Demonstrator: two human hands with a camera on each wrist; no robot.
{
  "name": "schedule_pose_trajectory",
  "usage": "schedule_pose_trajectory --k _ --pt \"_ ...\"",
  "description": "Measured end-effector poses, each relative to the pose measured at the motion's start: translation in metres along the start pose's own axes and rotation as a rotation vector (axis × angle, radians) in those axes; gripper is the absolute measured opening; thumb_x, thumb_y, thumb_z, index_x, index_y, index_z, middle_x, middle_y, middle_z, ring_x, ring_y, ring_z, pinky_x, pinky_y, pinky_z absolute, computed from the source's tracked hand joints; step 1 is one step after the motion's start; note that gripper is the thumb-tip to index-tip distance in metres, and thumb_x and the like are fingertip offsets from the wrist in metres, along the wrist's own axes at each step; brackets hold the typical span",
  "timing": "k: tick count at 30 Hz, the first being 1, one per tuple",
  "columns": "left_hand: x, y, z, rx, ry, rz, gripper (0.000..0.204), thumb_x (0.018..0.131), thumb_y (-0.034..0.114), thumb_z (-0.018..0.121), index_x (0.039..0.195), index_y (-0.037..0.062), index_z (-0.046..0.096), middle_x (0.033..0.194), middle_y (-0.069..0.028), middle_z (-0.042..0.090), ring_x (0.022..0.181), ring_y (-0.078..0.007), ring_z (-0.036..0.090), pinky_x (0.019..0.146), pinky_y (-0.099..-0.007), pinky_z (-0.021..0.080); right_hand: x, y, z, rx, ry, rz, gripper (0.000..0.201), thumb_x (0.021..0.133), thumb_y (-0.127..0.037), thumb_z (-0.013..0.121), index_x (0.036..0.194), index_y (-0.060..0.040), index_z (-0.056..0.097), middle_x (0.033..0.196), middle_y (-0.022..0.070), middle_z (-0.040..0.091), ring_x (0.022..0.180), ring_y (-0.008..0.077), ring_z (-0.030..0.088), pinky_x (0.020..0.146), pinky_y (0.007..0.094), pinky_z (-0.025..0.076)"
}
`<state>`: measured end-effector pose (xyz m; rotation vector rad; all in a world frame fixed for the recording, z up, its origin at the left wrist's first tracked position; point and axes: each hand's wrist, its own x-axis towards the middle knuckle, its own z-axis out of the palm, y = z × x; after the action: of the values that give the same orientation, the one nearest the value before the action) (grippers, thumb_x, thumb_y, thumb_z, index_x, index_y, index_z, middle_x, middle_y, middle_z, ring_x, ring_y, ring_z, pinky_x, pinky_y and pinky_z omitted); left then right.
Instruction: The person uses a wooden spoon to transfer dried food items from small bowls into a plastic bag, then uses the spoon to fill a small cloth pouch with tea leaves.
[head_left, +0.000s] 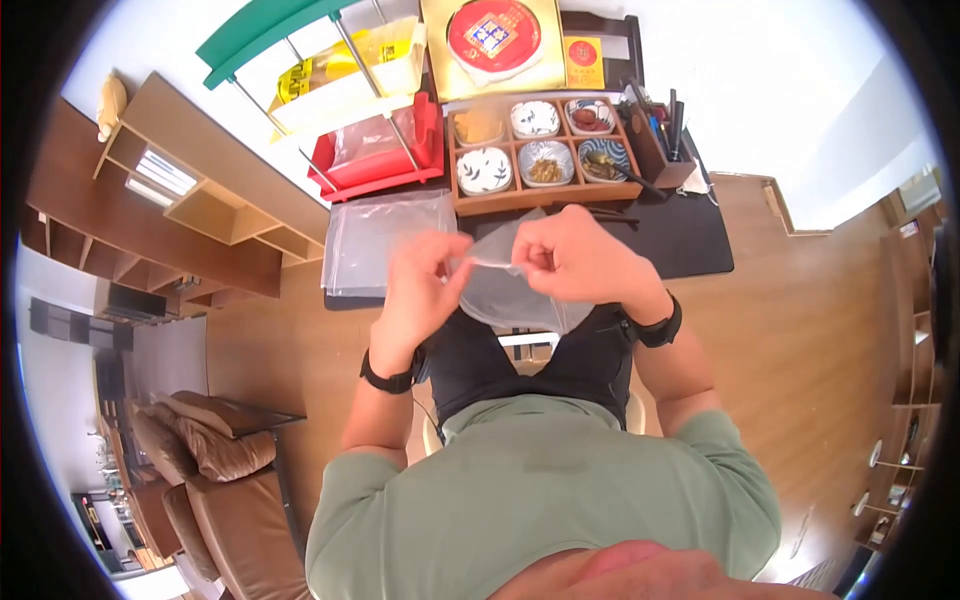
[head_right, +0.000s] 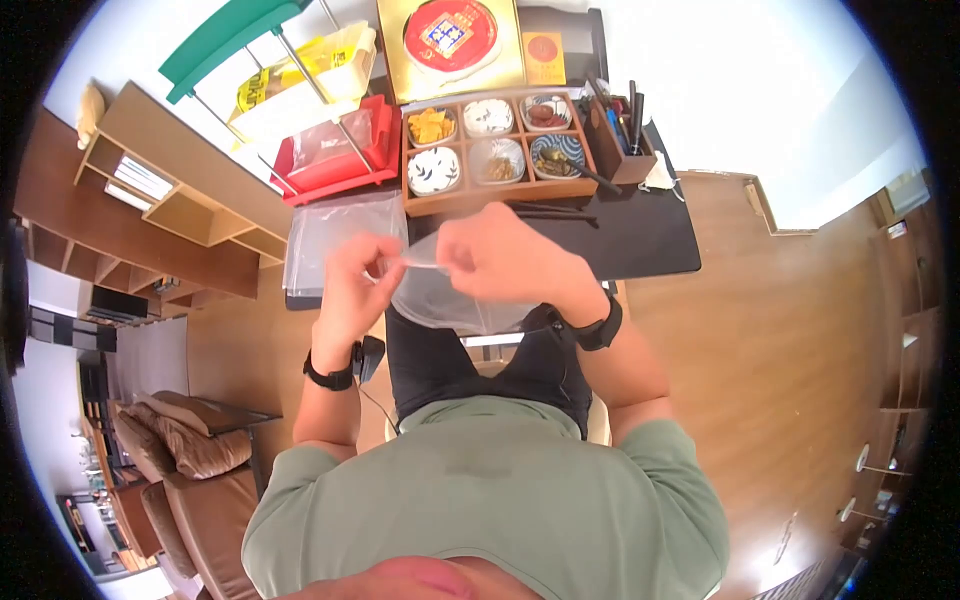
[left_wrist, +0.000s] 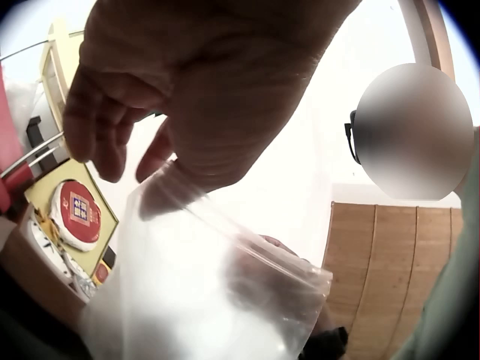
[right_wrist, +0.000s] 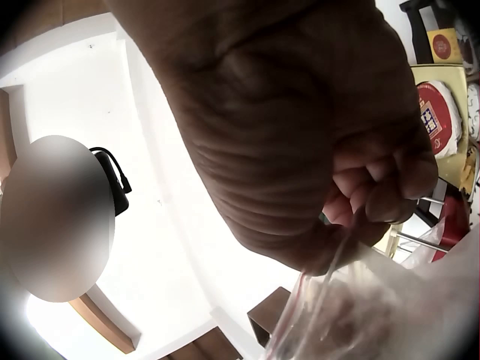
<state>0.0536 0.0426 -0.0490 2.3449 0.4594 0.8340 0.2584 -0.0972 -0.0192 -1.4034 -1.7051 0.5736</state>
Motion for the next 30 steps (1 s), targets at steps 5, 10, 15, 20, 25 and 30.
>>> schedule_pose_trajectory --k 5,10,15,20,25,30 --pt "-0.003 0.006 -0.002 0.008 -0.008 -0.019 0.009 0.082 0.001 0.077 0.085 0.0012 0.069 0.069 -0.0060 0.062 0.058 -0.0133 0.055 0.055 -0.0268 0.044 -0.001 -0.003 -0.010 -0.128 0.057 0.050 0.013 0.077 -0.012 0.071 0.085 -0.0060 0.063 0.077 0.0117 0.064 0.076 0.0332 0.063 0.067 0.0407 0.050" --pt "-0.003 0.031 -0.011 -0.192 -0.068 -0.307 0.008 0.087 0.000 0.074 0.082 0.0011 0.067 0.068 0.0037 0.061 0.058 -0.0012 0.050 0.053 -0.0193 0.038 -0.020 -0.034 -0.008 -0.375 0.139 -0.278 0.029 0.075 -0.025 0.081 0.094 -0.0101 0.066 0.093 0.0047 0.063 0.093 0.0272 0.060 0.079 0.0400 0.050" --pt "0.004 0.028 -0.022 -0.393 -0.117 -0.393 0.010 0.089 -0.001 0.072 0.084 0.0026 0.065 0.071 0.0062 0.061 0.061 0.0013 0.049 0.054 -0.0171 0.037 -0.031 -0.045 -0.017 -0.435 0.012 -0.296 0.022 0.074 -0.021 0.079 0.087 -0.0092 0.066 0.087 0.0020 0.063 0.098 0.0221 0.058 0.086 0.0398 0.045" --pt "0.008 0.021 -0.032 -0.463 -0.146 -0.367 0.008 0.087 0.001 0.073 0.088 0.0017 0.065 0.078 0.0008 0.064 0.061 -0.0012 0.052 0.053 -0.0194 0.039 -0.034 -0.040 -0.021 -0.604 -0.030 -0.231 0.007 0.075 -0.012 0.070 0.077 -0.0100 0.063 0.075 0.0006 0.059 0.087 0.0211 0.055 0.080 0.0366 0.043" --pt "0.028 0.039 -0.050 -0.306 -0.101 0.121 0.019 0.080 0.007 0.080 0.094 0.0042 0.068 0.101 -0.0080 0.066 0.086 -0.0163 0.060 0.076 -0.0313 0.047 -0.028 -0.047 -0.042 -0.538 0.003 -0.285 0.013 0.073 -0.006 0.076 0.083 -0.0094 0.069 0.080 0.0011 0.063 0.087 0.0223 0.060 0.079 0.0351 0.045" --pt "0.054 0.040 -0.061 -0.358 -0.456 0.592 0.026 0.077 0.009 0.081 0.100 0.0049 0.071 0.109 -0.0106 0.070 0.101 -0.0320 0.061 0.091 -0.0425 0.047 -0.020 -0.038 -0.060 -0.417 -0.002 -0.382 0.016 0.074 -0.005 0.078 0.088 -0.0061 0.072 0.085 0.0047 0.067 0.087 0.0263 0.062 0.080 0.0385 0.051"
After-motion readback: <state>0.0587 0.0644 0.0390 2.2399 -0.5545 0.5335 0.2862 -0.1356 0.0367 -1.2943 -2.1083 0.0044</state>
